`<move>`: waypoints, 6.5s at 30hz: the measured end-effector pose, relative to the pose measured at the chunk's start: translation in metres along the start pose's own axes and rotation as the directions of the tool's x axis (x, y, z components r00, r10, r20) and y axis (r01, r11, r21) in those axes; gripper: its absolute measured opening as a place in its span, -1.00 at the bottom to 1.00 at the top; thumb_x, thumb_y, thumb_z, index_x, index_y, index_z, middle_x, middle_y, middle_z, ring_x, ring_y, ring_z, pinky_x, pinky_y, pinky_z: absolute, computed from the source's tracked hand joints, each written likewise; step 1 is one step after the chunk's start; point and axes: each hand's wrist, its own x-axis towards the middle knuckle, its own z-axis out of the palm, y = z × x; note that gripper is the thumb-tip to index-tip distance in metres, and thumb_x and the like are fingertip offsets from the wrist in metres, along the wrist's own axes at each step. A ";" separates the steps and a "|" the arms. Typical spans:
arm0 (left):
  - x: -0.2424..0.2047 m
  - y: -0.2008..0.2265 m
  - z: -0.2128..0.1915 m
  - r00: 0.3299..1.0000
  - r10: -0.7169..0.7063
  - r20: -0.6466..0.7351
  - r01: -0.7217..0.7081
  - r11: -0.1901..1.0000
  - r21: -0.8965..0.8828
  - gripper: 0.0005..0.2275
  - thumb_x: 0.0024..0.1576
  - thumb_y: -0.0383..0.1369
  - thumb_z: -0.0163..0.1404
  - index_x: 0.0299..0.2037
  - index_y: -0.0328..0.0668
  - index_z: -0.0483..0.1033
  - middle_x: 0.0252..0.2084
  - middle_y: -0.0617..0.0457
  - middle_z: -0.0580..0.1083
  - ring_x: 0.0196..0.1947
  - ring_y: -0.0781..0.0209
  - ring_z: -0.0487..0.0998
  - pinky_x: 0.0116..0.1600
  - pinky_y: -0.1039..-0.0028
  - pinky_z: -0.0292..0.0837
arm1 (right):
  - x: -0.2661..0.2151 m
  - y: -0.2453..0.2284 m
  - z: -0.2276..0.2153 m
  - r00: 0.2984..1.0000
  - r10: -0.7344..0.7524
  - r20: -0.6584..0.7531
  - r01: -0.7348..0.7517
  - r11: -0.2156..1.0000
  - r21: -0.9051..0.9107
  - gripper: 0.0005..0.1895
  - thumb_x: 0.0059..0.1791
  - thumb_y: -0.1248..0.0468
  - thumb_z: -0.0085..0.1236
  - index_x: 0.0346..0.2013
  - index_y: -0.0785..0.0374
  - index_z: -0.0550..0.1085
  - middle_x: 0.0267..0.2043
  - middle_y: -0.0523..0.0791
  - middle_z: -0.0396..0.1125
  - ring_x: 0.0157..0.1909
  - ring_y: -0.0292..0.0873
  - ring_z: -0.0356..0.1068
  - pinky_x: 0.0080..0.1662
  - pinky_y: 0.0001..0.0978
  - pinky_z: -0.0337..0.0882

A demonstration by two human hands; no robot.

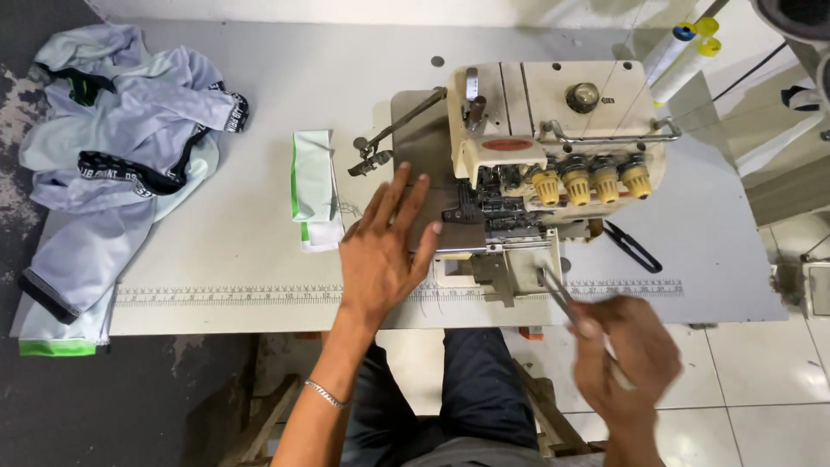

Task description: Threading an industrial overlock sewing machine and testing the stitch on fabric scraps

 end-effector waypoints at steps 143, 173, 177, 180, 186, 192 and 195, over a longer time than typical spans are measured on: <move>-0.041 -0.149 -0.022 0.997 -0.072 0.032 0.074 0.995 -0.060 -0.74 0.21 -0.20 0.11 0.02 -0.09 0.64 0.06 0.06 0.59 0.17 0.04 0.56 0.22 0.24 0.48 | -0.022 0.100 0.143 0.934 0.193 -0.300 -0.207 0.978 -0.015 -0.64 -0.17 0.44 0.47 -0.32 0.37 0.36 0.13 0.15 0.06 0.13 0.25 0.25 -0.19 -0.20 0.37; -0.019 -0.251 -0.061 0.831 -0.424 -0.361 0.544 0.755 0.366 -0.69 0.11 -0.23 0.06 0.09 0.25 0.49 -0.10 -0.10 0.40 -0.12 -0.30 0.36 -0.21 -0.15 0.31 | 0.001 -0.093 0.183 0.927 -0.347 0.141 0.316 0.926 0.205 -0.75 -0.02 0.17 0.39 -0.23 0.16 0.46 -0.22 -0.11 0.25 -0.13 -0.04 0.21 -0.11 -0.13 0.21; 0.004 -0.321 -0.095 0.601 -0.796 -0.069 0.710 0.492 0.505 -0.25 0.03 -0.09 0.24 0.41 0.16 0.09 0.44 -0.23 0.13 0.43 -0.44 -0.02 0.29 -0.42 0.07 | -0.005 -0.101 0.229 0.852 -0.148 0.501 0.129 0.989 0.074 -0.38 0.06 -0.14 0.07 0.30 0.09 0.30 0.47 0.18 0.00 0.49 0.29 -0.03 0.26 0.37 0.10; 0.006 -0.453 -0.098 0.611 -0.791 -0.024 0.602 0.446 0.662 -0.50 0.04 0.23 0.00 0.07 0.27 0.64 -0.06 -0.01 0.64 -0.01 -0.18 0.63 -0.14 -0.02 0.57 | 0.015 -0.102 0.242 0.818 -0.035 0.574 0.041 0.999 0.002 -0.37 0.05 -0.11 0.06 0.32 0.14 0.34 0.45 0.27 0.05 0.55 0.28 -0.10 0.39 0.33 -0.20; 0.181 -0.567 -0.252 0.666 0.449 -0.596 0.398 0.461 0.793 -0.65 0.16 0.12 0.26 -0.03 0.23 0.57 -0.35 0.25 0.54 -0.36 0.26 0.70 -0.43 0.51 0.70 | 0.027 -0.101 0.244 0.812 0.025 0.583 -0.012 1.000 -0.026 -0.39 0.12 -0.21 -0.16 0.35 0.01 0.31 0.50 0.20 -0.01 0.59 0.19 -0.15 0.43 0.24 -0.31; 0.181 -0.451 -0.269 0.844 0.204 -0.496 0.305 0.578 0.757 -0.58 0.15 0.09 0.24 0.04 0.08 0.54 -0.22 0.10 0.52 -0.23 0.09 0.64 -0.28 0.36 0.63 | 0.015 -0.096 0.256 0.882 0.040 0.469 0.030 0.989 -0.142 -0.29 0.00 -0.31 -0.01 0.30 0.01 0.35 0.39 0.18 0.13 0.53 0.19 0.00 0.35 0.22 0.03; 0.178 -0.414 -0.257 0.921 0.053 -0.387 0.258 0.659 0.706 -0.53 0.14 0.08 0.23 0.08 -0.02 0.52 -0.15 0.00 0.51 -0.15 -0.01 0.60 -0.18 0.27 0.58 | 0.009 -0.093 0.262 0.876 0.048 0.479 0.024 0.989 -0.143 -0.29 0.01 -0.31 -0.02 0.27 0.06 0.37 0.36 0.16 0.14 0.50 0.20 0.02 0.31 0.19 0.06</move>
